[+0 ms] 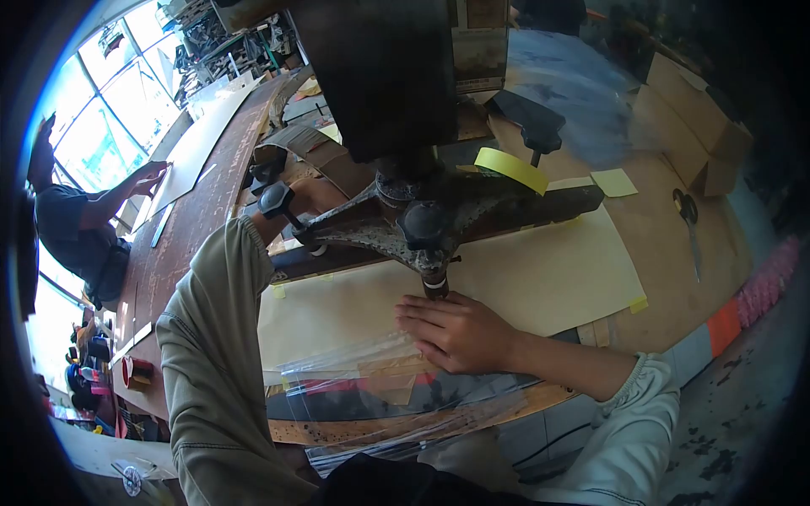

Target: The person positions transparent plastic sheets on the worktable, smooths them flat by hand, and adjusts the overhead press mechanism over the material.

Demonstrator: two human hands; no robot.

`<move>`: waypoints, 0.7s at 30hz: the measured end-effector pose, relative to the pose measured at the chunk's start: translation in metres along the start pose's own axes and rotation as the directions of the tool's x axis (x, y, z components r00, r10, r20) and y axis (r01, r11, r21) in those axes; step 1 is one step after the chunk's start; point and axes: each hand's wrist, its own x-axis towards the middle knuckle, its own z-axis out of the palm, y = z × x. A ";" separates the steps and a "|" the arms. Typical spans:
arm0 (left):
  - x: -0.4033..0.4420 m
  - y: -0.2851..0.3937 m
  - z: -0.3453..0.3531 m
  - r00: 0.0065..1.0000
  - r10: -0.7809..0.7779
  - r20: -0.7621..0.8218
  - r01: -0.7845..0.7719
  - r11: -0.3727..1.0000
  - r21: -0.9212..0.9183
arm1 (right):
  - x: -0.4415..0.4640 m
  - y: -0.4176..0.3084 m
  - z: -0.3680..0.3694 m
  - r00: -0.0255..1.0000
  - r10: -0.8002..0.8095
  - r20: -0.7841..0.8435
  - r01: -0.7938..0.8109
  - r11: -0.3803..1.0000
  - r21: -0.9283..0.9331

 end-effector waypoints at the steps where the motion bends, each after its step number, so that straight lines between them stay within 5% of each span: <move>1: -0.001 0.000 0.001 1.000 -0.003 -0.004 0.003 1.000 -0.005 | 0.000 0.000 0.000 1.000 0.002 -0.001 -0.002 1.000 0.002; 21: -0.008 -0.001 0.006 0.997 -0.051 -0.061 0.047 0.997 -0.068 | 0.001 0.001 0.000 1.000 -0.004 -0.004 0.004 1.000 0.020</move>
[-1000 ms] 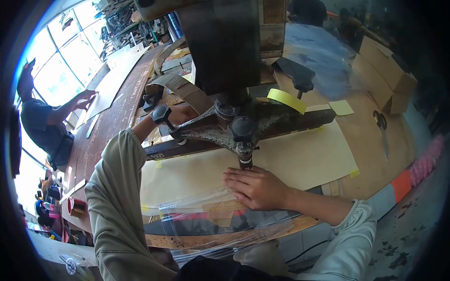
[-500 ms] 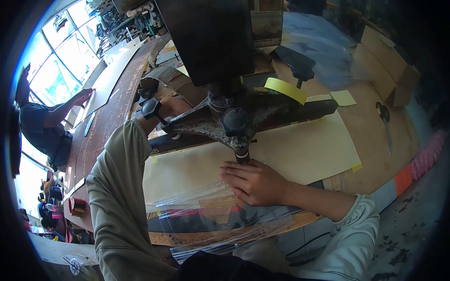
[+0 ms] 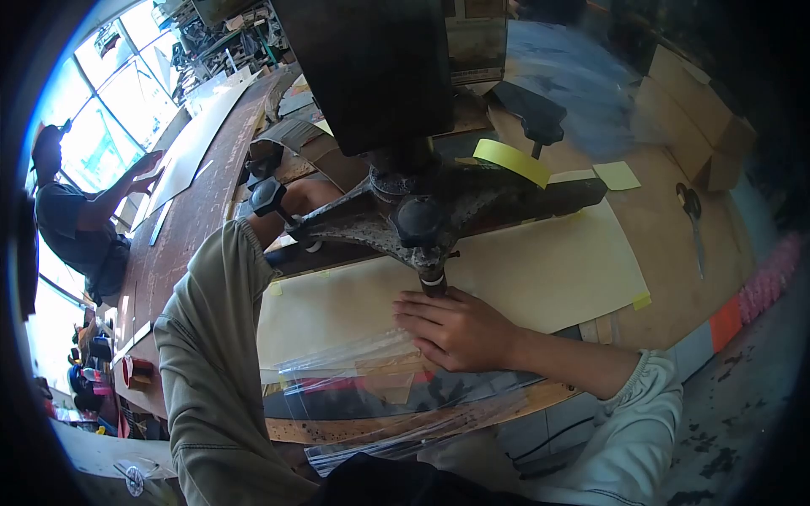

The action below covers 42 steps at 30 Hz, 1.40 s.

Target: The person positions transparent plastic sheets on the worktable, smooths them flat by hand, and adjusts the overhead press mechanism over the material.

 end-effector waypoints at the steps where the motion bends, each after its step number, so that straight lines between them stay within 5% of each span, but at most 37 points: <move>1: -0.001 0.000 0.000 1.000 -0.003 -0.004 0.003 1.000 -0.005 | 0.000 0.000 0.000 1.000 0.001 0.001 -0.001 1.000 0.002; 32: -0.007 0.006 0.003 0.995 -0.052 -0.087 0.047 0.997 -0.057 | -0.001 0.000 0.000 1.000 -0.001 -0.010 0.001 1.000 0.005; 38: -0.057 0.060 -0.005 0.964 -0.243 -0.106 0.224 0.960 -0.169 | -0.002 0.002 0.000 1.000 -0.012 -0.013 0.012 1.000 0.022; 40: -0.096 0.072 -0.012 0.942 -0.293 -0.163 0.270 0.951 -0.151 | -0.001 0.007 -0.002 0.999 0.028 0.025 -0.032 0.981 0.189; 42: -0.150 0.042 -0.020 0.913 -0.209 -0.350 0.255 0.963 0.092 | -0.001 0.011 -0.001 0.998 0.039 0.046 -0.051 0.957 0.285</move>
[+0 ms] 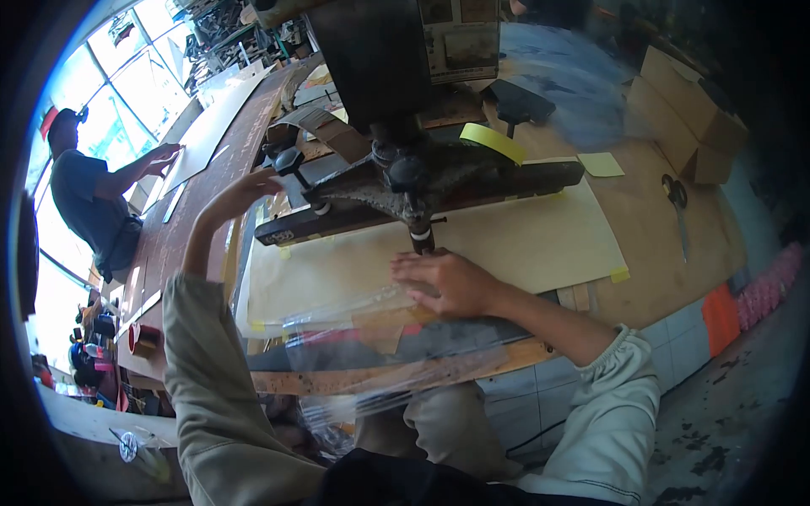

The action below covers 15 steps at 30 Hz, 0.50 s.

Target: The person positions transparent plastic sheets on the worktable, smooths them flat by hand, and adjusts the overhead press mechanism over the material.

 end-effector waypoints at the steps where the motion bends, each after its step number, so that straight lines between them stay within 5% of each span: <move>1: -0.033 -0.006 0.004 0.972 0.025 -0.233 -0.010 0.998 0.064 | -0.001 0.003 -0.001 1.000 -0.006 0.004 0.006 1.000 0.011; 4: -0.133 0.014 0.064 0.734 -0.012 -0.679 0.079 0.995 0.068 | -0.005 0.000 -0.003 0.990 -0.129 -0.057 0.123 0.987 -0.101; 6: -0.177 0.004 0.129 0.642 -0.017 -0.766 0.003 1.000 -0.019 | -0.008 -0.002 -0.001 0.941 -0.320 -0.106 0.276 0.913 -0.300; 8: -0.200 0.022 0.183 0.627 -0.083 -0.775 0.306 0.941 0.147 | -0.016 -0.008 -0.020 0.930 -0.335 -0.149 0.258 0.887 -0.383; 9: -0.200 0.032 0.189 0.623 -0.065 -0.780 0.318 0.931 0.177 | -0.021 -0.011 -0.031 0.925 -0.340 -0.168 0.245 0.874 -0.419; 11: -0.203 0.046 0.193 0.622 -0.043 -0.782 0.348 0.909 0.228 | -0.021 -0.005 -0.067 0.697 -0.583 -0.416 0.125 0.671 -0.731; 15: -0.204 0.036 0.195 0.652 -0.098 -0.752 0.415 0.876 0.245 | -0.060 0.042 -0.133 0.728 -0.374 -0.575 -0.332 0.541 -0.772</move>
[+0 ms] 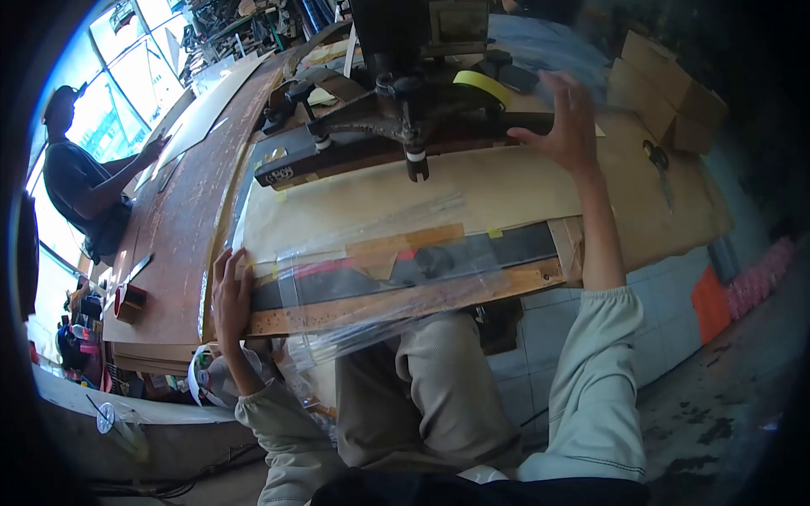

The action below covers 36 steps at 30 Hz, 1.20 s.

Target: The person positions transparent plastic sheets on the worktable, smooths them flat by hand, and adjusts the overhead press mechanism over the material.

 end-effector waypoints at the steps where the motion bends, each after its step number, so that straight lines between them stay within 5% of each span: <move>1: 0.000 0.000 0.001 1.000 -0.024 0.000 0.024 1.000 -0.006 | -0.008 0.010 0.001 0.994 0.059 0.091 -0.049 0.993 -0.105; 5: 0.001 -0.006 0.002 1.000 0.008 -0.022 -0.008 1.000 -0.019 | -0.039 0.036 0.014 0.922 0.275 0.274 -0.180 0.929 -0.324; 8: 0.000 -0.006 0.003 0.999 0.022 -0.029 -0.023 1.000 -0.018 | -0.048 0.042 0.020 0.918 0.313 0.242 -0.234 0.923 -0.305; 14: 0.000 -0.003 0.002 1.000 0.002 -0.017 -0.003 1.000 -0.023 | -0.051 0.035 0.027 0.961 0.232 0.152 -0.176 0.934 -0.309; 17: 0.000 -0.008 0.004 0.999 0.016 -0.030 -0.016 1.000 -0.001 | -0.054 0.038 0.030 0.923 0.376 0.077 -0.333 0.885 -0.326; 26: -0.001 -0.007 0.004 0.999 0.000 -0.043 -0.001 1.000 -0.028 | -0.049 0.025 0.035 0.948 0.280 0.149 -0.232 0.933 -0.276; 32: 0.000 -0.008 0.005 0.999 0.000 -0.042 -0.001 1.000 -0.031 | -0.052 0.024 0.036 0.883 0.451 0.130 -0.402 0.870 -0.286; 36: -0.001 -0.010 0.006 0.998 0.022 -0.056 -0.023 0.999 -0.025 | -0.055 0.027 0.039 0.888 0.425 0.176 -0.370 0.887 -0.275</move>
